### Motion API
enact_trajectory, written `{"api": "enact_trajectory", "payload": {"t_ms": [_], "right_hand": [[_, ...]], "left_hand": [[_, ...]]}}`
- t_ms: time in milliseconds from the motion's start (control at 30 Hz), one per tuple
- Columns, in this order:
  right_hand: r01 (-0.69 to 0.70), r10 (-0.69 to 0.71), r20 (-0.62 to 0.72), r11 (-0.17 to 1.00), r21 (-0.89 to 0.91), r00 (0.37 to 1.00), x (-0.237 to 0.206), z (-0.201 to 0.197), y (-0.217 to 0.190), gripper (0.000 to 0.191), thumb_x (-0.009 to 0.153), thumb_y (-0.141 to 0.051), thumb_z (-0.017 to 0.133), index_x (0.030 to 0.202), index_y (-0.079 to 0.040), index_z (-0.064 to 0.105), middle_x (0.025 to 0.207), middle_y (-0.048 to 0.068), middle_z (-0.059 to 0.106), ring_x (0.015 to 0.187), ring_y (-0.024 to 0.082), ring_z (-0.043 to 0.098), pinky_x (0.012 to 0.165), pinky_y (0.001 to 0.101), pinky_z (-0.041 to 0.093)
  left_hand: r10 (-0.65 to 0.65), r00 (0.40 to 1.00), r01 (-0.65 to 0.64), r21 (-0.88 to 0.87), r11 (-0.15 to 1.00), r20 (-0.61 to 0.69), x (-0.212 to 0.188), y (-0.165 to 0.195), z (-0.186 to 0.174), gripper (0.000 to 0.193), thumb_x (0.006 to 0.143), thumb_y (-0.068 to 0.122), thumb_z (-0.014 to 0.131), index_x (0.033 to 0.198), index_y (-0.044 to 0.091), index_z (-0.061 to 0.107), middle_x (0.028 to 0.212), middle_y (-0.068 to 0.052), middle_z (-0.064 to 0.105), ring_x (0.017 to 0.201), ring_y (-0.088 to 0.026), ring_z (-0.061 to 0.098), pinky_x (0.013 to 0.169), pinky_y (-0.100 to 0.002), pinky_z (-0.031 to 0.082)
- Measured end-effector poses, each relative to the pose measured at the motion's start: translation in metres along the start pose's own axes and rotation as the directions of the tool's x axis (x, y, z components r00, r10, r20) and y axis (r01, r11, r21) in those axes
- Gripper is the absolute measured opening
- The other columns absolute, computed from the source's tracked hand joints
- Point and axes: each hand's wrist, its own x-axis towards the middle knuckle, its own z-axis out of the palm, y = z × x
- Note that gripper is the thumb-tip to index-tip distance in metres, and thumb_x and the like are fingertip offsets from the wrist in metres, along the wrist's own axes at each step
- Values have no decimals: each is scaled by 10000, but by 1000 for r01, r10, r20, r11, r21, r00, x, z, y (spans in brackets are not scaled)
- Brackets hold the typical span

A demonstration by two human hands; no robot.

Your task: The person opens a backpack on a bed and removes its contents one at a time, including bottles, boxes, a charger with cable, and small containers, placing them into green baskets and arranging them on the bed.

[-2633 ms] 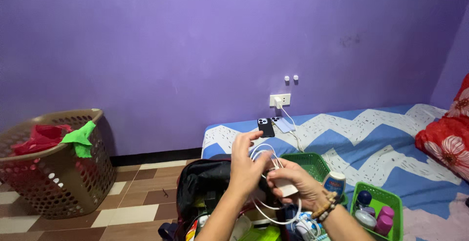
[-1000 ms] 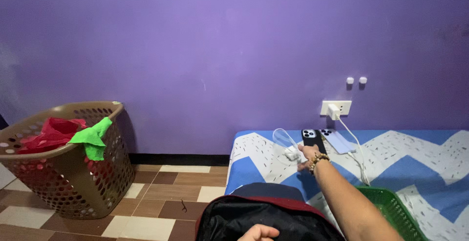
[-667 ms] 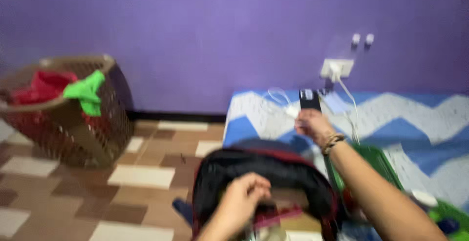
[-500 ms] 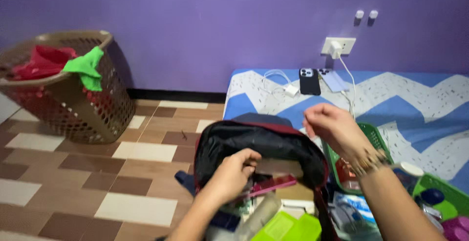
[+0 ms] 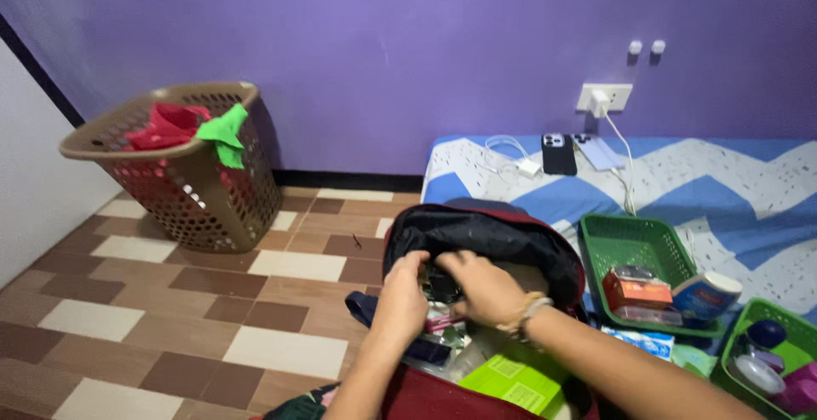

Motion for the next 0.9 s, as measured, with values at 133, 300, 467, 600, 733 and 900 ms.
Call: {"api": "enact_trajectory", "payload": {"t_ms": [133, 300, 467, 600, 733, 900], "right_hand": [[-99, 109, 93, 989, -111, 990, 22, 23, -9, 791, 682, -307, 902, 1374, -223, 527, 1150, 220, 596, 978, 405, 634, 824, 497, 537], [-79, 72, -134, 996, -46, 988, 23, 36, 14, 528, 841, -80, 737, 1330, -230, 608, 1089, 188, 664, 1002, 382, 684, 847, 473, 561], [13, 33, -289, 988, 157, 957, -1, -2, 12, 658, 624, 13, 788, 1244, -138, 627, 1097, 190, 684, 996, 394, 685, 838, 450, 560], [-236, 268, 36, 771, 591, 963, -23, -72, -1, 579, 701, 41, 754, 1252, -126, 694, 998, 194, 735, 825, 281, 684, 703, 376, 562], [-525, 387, 417, 233, 819, 822, -33, -144, 11, 446, 779, 12, 751, 1216, -71, 720, 1020, 94, 751, 831, 157, 716, 633, 297, 603], [-387, 419, 354, -8, 922, 836, -42, -196, 55, 409, 831, -9, 727, 1236, -23, 677, 1033, 97, 726, 853, 180, 709, 679, 307, 624]], "left_hand": [[-10, 1000, 10, -73, 997, 6, -4, 3, -5, 439, 778, -121, 576, 1184, 29, 649, 1144, -203, 696, 1107, -361, 677, 955, -403, 526], [-178, 983, 184, -179, 967, 49, -6, -9, -5, 348, 823, -48, 649, 1151, 60, 689, 1066, -126, 756, 1033, -266, 728, 907, -361, 558], [-297, 954, 291, -325, 900, 33, 5, -29, 4, 279, 874, 13, 651, 1138, 76, 714, 1018, -45, 778, 927, -148, 741, 830, -329, 601], [-327, 939, 335, -519, 787, 110, 21, -34, 18, 221, 959, 167, 653, 1142, 81, 742, 950, -12, 717, 805, -109, 615, 672, -311, 521], [-69, 958, 241, -657, 714, 277, 27, -7, 37, 339, 1020, 356, 577, 1180, 106, 742, 969, 53, 697, 844, -53, 582, 724, -205, 493], [62, 995, -91, -465, 881, -77, 38, 43, 29, 395, 962, 386, 625, 1236, 116, 713, 1180, -41, 710, 1073, -183, 632, 916, -335, 491]]}}
